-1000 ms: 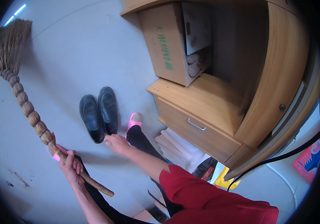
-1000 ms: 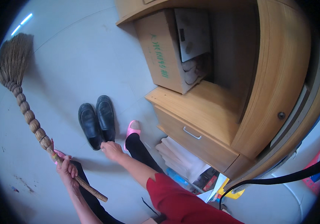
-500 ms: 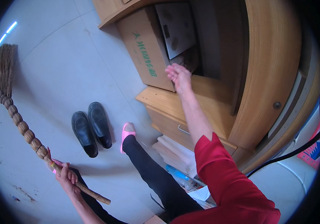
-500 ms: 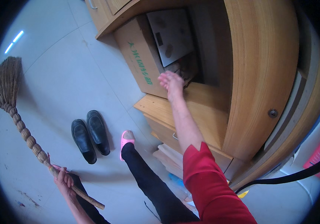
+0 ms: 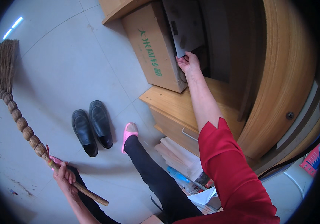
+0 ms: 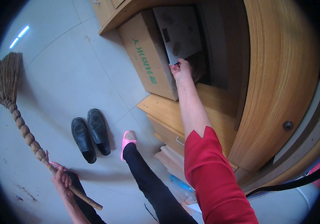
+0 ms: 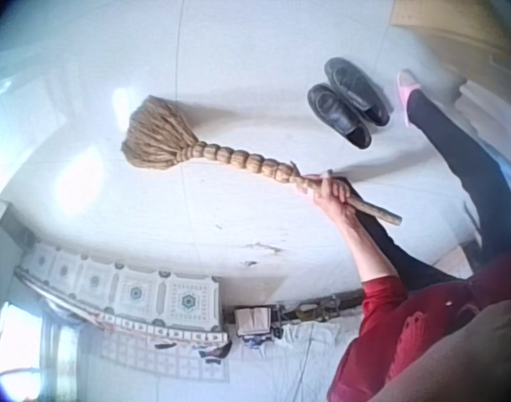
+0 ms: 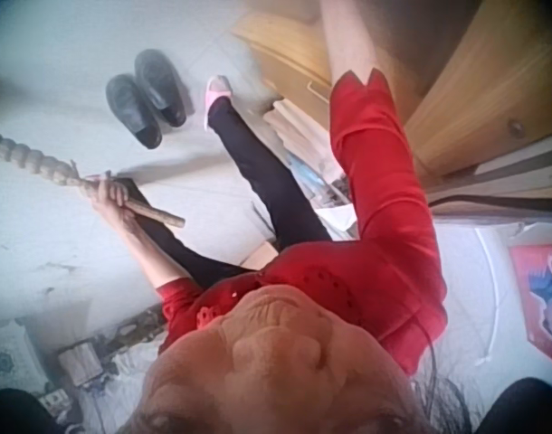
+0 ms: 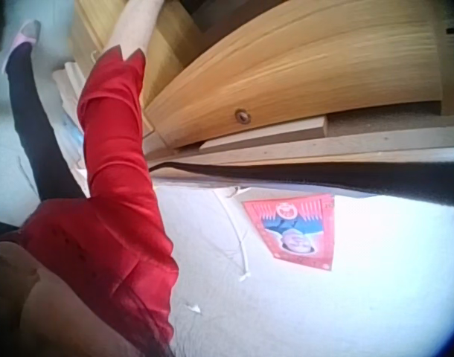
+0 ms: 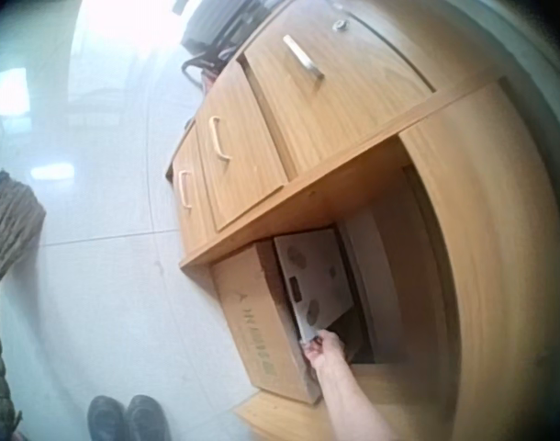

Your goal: The person removes shoes and a weight scale from a wooden cabinet, flattens a cardboard box, sweeps the floor with a broom, puts insoles into shoes, and handles a bag on a table.

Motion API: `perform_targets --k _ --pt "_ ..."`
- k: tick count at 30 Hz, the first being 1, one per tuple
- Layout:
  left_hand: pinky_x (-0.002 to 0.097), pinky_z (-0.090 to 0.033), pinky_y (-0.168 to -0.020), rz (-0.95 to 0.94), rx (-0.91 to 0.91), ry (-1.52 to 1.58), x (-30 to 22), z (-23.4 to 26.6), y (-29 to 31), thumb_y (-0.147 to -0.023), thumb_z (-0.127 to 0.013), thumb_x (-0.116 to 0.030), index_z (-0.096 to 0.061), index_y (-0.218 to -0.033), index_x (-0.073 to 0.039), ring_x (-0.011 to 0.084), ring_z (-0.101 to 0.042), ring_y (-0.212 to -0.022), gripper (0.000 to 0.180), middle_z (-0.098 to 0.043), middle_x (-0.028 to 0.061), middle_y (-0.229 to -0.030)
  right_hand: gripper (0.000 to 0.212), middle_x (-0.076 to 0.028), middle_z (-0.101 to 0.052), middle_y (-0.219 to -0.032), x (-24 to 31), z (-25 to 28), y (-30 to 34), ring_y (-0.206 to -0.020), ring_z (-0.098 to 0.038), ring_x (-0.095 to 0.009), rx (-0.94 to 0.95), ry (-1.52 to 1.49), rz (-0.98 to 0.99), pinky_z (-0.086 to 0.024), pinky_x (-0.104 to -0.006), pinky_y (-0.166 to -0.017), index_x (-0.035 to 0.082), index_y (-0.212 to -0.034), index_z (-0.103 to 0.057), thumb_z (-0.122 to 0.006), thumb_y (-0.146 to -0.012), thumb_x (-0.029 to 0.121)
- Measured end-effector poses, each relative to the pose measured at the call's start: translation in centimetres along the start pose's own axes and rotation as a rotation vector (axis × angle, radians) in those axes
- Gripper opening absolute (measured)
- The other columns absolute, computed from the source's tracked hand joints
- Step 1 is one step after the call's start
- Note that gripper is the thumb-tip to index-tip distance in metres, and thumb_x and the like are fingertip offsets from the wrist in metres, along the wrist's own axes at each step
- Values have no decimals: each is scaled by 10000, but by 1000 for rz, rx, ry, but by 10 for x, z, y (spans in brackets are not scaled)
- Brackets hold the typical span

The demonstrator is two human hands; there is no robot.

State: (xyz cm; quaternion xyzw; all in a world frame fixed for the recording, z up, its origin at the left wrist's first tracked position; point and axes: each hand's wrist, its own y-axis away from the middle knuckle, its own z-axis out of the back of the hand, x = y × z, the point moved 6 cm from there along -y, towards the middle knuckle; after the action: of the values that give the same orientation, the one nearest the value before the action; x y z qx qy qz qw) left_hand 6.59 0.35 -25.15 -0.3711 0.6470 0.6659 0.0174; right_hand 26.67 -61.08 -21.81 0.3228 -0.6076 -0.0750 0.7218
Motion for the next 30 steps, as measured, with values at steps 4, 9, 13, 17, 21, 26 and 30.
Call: perform_targets --k 4,9,13,17,21,26,30 --pt "199 -197 -283 8 -5 10 0 -4 2 -833 -598 -151 -543 -790 -27 34 -241 -303 143 -298 -64 -445 173 -108 -523 -905 -4 2 -10 -695 -481 -241 106 -171 -179 -368 -276 -492 53 -967 -485 -512 -860 185" --pt "197 -199 -288 11 8 13 -1 -5 2 -838 -589 -150 -540 -796 -19 34 -239 -308 145 -295 -63 -450 186 -70 -484 -756 7 -7 -7 -633 -421 -187 384 -245 -146 -287 -254 -450 83 -912 -482 -500 -894 268" --pt "195 -206 -292 5 6 1 -5 -8 5 -844 -576 -143 -531 -815 -15 35 -236 -311 139 -293 -62 -454 126 -56 -497 -759 22 -7 8 -641 -422 -181 405 -316 -16 -286 -251 -449 76 -905 -499 -545 -873 189" --pt "194 -212 -294 11 17 11 -6 -11 7 -843 -564 -127 -518 -828 -9 36 -237 -312 127 -296 -59 -458 100 -81 -527 -797 48 -3 38 -614 -417 -189 417 -330 99 -290 -255 -431 52 -907 -497 -553 -858 118" --pt "191 -218 -296 16 24 35 -6 -4 8 -835 -561 -109 -512 -830 -6 37 -244 -313 115 -303 -57 -463 126 -123 -511 -792 33 7 93 -591 -395 -195 573 -407 31 -304 -268 -438 14 -943 -469 -525 -863 93" --pt "196 -231 -295 0 21 71 -13 -16 10 -824 -577 -97 -528 -820 -8 40 -250 -312 102 -318 -49 -463 171 -136 -550 -906 -14 62 201 -607 -410 -203 424 -332 40 -330 -272 -474 -1 -990 -491 -519 -872 119" --pt "193 -231 -294 20 60 63 -11 -6 5 -823 -589 -105 -544 -814 -6 38 -260 -311 109 -325 -48 -460 235 -114 -581 -949 -61 111 257 -707 -526 -199 381 -290 -54 -425 -292 -555 7 -1060 -507 -535 -861 129"
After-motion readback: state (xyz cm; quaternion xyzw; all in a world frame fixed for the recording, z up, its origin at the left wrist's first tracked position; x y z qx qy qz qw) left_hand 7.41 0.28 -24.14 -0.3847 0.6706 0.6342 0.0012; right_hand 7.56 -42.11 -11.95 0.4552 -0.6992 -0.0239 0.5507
